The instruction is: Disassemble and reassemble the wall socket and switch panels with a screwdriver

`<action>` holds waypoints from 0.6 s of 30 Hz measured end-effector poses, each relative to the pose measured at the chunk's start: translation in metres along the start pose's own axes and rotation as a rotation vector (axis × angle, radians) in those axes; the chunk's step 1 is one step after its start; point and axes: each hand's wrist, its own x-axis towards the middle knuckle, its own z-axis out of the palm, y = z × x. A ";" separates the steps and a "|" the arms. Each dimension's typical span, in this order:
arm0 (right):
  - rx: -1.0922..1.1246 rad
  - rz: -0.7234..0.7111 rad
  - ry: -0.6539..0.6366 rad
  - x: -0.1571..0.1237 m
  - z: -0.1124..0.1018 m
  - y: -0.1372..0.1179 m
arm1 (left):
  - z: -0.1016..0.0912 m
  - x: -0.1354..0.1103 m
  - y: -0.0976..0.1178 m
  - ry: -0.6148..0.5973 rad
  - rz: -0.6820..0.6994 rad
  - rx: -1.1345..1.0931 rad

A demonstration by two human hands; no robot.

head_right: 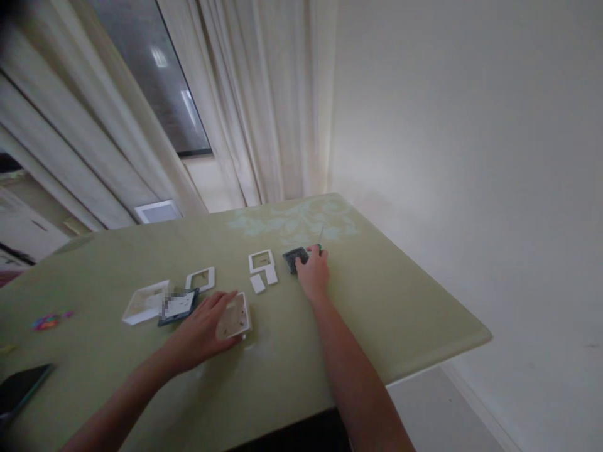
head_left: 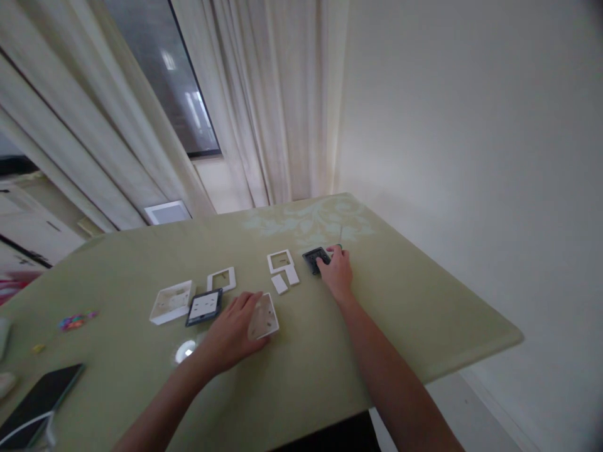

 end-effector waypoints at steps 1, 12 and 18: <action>-0.021 -0.002 0.000 0.001 -0.001 0.000 | -0.003 0.006 0.001 0.022 -0.006 0.019; -0.042 -0.042 -0.033 0.008 0.003 0.010 | -0.024 0.096 0.026 0.062 0.078 0.021; 0.136 -0.053 -0.091 0.017 0.008 0.013 | -0.009 0.118 0.055 -0.128 0.295 -0.034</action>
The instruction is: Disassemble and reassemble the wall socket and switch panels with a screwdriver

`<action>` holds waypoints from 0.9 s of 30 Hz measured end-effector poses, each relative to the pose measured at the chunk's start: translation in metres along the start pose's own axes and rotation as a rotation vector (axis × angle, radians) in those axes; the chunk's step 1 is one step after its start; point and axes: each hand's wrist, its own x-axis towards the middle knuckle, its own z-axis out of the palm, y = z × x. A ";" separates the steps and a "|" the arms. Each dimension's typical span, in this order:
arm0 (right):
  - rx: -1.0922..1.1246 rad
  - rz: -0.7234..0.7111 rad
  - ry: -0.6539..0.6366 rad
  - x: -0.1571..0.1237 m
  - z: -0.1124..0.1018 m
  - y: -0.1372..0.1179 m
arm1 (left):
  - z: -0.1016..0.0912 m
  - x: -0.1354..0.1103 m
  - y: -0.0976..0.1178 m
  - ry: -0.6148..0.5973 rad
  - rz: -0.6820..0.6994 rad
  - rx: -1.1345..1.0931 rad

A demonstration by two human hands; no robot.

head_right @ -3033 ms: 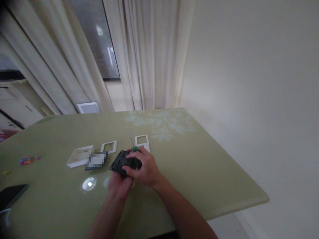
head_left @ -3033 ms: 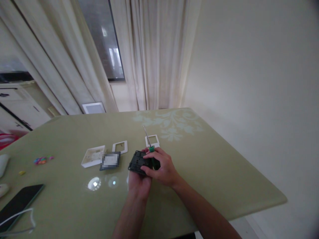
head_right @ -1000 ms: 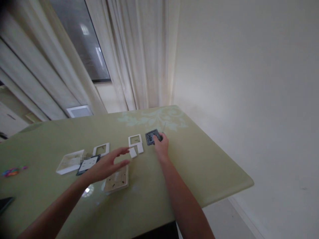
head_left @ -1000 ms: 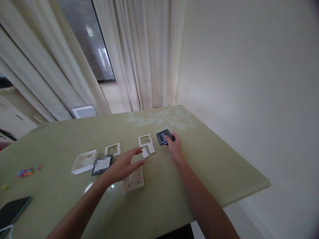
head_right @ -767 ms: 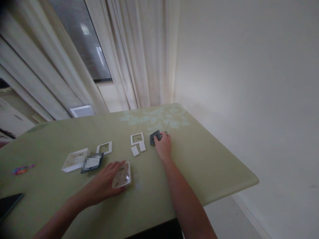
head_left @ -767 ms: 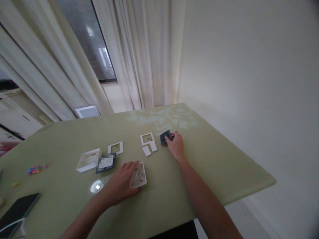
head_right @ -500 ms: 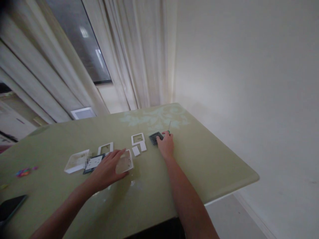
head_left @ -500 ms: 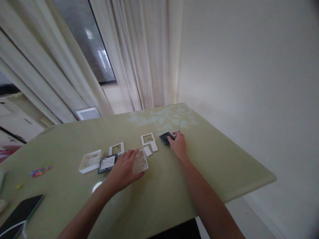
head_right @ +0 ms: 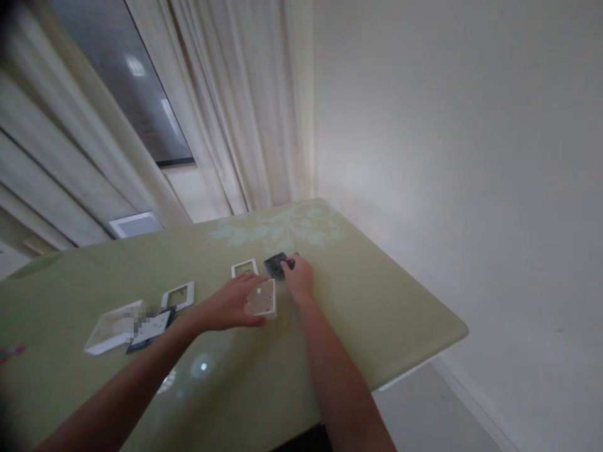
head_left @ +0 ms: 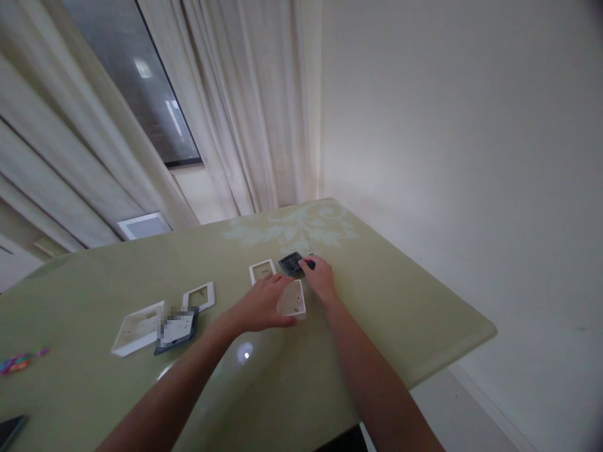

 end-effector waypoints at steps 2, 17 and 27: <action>0.090 -0.001 -0.038 0.004 0.002 0.001 | 0.008 0.008 0.008 -0.017 0.007 -0.001; 0.642 0.227 0.251 0.016 -0.019 -0.004 | 0.055 0.071 -0.002 0.056 -0.223 0.148; 0.537 0.149 0.250 0.011 -0.018 -0.009 | 0.045 0.056 -0.002 0.083 -0.222 0.114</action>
